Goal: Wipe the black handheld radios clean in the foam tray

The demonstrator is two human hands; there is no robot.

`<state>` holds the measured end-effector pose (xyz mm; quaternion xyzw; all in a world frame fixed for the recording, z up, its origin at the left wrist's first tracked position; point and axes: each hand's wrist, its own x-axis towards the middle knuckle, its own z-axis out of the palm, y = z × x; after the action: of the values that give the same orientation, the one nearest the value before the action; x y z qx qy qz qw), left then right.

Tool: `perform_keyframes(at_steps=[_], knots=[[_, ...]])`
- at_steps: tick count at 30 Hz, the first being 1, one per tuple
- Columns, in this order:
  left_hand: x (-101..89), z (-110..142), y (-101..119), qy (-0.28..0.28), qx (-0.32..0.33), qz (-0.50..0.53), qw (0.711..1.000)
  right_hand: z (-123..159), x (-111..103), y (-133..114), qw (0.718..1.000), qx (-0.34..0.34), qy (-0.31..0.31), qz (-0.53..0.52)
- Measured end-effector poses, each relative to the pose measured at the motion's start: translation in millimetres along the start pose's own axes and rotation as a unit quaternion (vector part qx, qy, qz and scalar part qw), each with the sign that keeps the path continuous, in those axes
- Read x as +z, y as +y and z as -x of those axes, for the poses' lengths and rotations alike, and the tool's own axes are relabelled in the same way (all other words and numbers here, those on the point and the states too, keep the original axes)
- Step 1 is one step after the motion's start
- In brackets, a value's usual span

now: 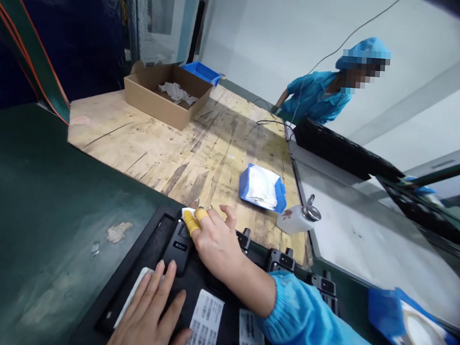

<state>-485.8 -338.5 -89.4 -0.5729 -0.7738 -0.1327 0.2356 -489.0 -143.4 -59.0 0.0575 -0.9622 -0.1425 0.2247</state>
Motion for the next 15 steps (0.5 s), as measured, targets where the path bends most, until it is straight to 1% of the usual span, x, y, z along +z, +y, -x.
perform_keyframes(at_steps=[2,4,6,11,13,15], knots=[[-0.1,-1,-1,-0.001,0.005,-0.004,1.0,-7,2,0,1.0,0.002,-0.004,0.001],[0.4,-1,0,-0.003,0.005,-0.005,1.0,-7,2,3,1.0,0.013,-0.014,0.004],[0.9,0,1,-0.007,0.005,-0.006,1.0,-1,1,6,0.999,0.029,-0.022,0.006],[2.3,2,1,-0.007,-0.006,-0.005,1.0,21,-3,5,0.999,0.047,-0.009,0.007],[3.2,3,1,-0.004,-0.009,-0.005,1.0,23,-5,1,0.999,0.052,-0.003,0.008],[3.8,3,1,-0.001,-0.008,-0.005,1.0,19,-5,-3,0.999,0.048,0.001,0.006]])
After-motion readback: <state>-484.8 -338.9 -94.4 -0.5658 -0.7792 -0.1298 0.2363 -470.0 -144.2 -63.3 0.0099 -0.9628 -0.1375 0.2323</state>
